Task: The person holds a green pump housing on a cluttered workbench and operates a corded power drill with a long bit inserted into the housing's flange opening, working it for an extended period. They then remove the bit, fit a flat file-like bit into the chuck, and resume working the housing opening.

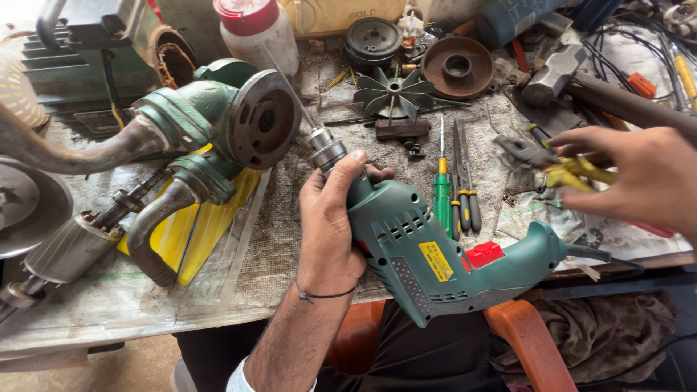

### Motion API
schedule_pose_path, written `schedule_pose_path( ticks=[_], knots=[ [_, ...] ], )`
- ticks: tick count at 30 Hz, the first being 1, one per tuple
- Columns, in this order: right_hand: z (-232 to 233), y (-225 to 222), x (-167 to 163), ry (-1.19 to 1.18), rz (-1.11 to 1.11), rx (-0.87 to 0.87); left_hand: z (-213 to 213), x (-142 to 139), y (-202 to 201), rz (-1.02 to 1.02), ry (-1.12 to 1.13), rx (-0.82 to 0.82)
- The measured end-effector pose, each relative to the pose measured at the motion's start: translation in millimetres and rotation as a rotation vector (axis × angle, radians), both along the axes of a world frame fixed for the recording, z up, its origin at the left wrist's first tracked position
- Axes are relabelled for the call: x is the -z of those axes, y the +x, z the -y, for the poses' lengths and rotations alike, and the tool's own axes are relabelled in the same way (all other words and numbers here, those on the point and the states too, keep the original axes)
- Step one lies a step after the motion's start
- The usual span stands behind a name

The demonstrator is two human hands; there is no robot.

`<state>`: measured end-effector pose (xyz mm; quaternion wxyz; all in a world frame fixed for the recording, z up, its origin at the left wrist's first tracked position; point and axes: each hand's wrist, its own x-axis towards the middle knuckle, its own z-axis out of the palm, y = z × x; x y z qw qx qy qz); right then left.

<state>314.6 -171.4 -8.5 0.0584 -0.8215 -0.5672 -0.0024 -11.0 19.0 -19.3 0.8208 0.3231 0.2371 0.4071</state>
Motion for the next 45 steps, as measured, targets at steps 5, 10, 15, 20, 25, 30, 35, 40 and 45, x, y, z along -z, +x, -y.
schedule_pose_path(
  ticks=[5,10,15,20,25,30,35,40,45],
  knots=[
    [-21,-7,-14,0.012,0.023,0.107,-1,1,-3,0.025,0.018,0.009],
    [-39,7,-12,-0.051,0.482,0.244,-1,0,-2,0.027,0.007,0.009],
    [-32,36,10,0.119,0.707,0.218,-1,0,-2,0.024,-0.022,-0.007],
    [-26,43,15,0.114,0.712,0.241,-1,1,-4,0.010,0.000,0.016],
    [-20,2,6,0.084,0.445,0.369,0,-1,-4,0.017,-0.006,-0.004],
    [-6,-42,-7,0.186,0.416,0.332,0,-3,-6,-0.008,0.004,0.005],
    [11,-41,-3,0.329,0.322,0.286,-1,-2,-7,-0.006,-0.009,-0.012],
    [18,11,12,0.528,0.080,0.337,-2,-2,-8,0.003,-0.013,-0.013],
    [9,57,15,0.560,-0.082,0.401,-3,-3,-9,-0.026,-0.010,-0.019]
  ],
)
